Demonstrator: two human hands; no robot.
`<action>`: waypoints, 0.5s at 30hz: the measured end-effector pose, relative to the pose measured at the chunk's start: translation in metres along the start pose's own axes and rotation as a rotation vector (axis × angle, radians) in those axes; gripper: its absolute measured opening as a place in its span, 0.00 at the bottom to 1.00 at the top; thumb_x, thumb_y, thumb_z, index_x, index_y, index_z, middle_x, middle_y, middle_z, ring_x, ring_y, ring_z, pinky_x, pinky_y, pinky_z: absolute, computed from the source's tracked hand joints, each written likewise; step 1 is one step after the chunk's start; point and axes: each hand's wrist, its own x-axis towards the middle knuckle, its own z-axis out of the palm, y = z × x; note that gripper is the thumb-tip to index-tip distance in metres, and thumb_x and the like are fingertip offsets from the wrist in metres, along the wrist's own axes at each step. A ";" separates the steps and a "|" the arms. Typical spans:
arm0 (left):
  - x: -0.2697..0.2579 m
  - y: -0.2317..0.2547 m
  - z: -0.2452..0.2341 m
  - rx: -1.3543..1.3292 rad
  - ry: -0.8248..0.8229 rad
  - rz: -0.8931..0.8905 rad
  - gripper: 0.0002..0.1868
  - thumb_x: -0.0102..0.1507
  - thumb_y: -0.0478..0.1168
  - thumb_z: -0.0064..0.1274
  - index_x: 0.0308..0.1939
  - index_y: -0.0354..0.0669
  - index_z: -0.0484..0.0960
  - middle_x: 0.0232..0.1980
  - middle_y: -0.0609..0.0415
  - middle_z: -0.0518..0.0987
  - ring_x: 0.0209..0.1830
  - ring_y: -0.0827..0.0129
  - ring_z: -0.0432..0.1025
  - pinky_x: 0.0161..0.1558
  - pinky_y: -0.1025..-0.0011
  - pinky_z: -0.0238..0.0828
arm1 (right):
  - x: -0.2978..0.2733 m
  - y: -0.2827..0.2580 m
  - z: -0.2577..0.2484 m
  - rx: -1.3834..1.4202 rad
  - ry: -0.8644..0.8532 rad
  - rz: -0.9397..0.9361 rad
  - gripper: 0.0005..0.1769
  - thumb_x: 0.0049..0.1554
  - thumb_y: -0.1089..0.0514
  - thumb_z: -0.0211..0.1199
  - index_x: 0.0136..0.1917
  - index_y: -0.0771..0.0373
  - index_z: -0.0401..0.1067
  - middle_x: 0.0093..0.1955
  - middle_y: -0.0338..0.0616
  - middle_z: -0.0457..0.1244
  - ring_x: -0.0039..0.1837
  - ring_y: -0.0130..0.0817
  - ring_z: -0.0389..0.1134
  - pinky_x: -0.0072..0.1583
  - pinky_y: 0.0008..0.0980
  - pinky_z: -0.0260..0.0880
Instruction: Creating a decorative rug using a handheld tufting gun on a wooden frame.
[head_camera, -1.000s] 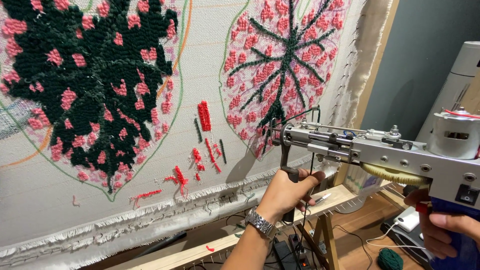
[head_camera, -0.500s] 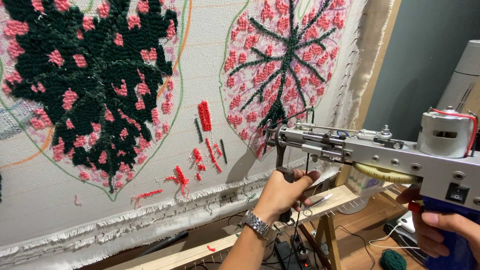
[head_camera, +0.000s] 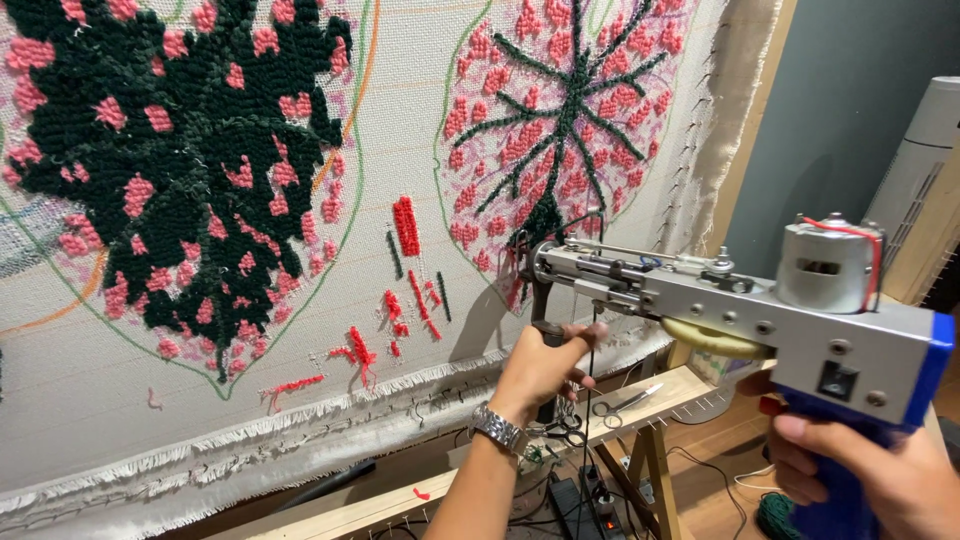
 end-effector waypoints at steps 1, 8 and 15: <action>0.000 0.002 -0.003 0.003 -0.002 0.002 0.20 0.64 0.49 0.59 0.47 0.33 0.85 0.34 0.55 0.81 0.23 0.77 0.76 0.17 0.80 0.65 | -0.002 0.005 0.007 0.002 0.001 -0.003 0.27 0.55 0.66 0.66 0.64 0.83 0.66 0.29 0.51 0.54 0.27 0.39 0.56 0.28 0.41 0.59; 0.007 -0.006 -0.037 0.134 0.099 0.042 0.17 0.61 0.48 0.57 0.49 0.44 0.86 0.38 0.55 0.86 0.21 0.77 0.78 0.14 0.79 0.56 | -0.024 0.032 0.070 0.007 0.007 -0.054 0.23 0.54 0.67 0.70 0.58 0.76 0.63 0.29 0.52 0.58 0.27 0.44 0.63 0.27 0.43 0.66; -0.001 0.006 -0.061 0.192 0.222 0.140 0.21 0.63 0.45 0.64 0.49 0.28 0.80 0.39 0.48 0.84 0.20 0.78 0.73 0.20 0.78 0.72 | -0.018 0.054 0.101 0.293 0.148 0.088 0.19 0.55 0.69 0.66 0.56 0.79 0.65 0.30 0.50 0.56 0.29 0.42 0.59 0.32 0.43 0.62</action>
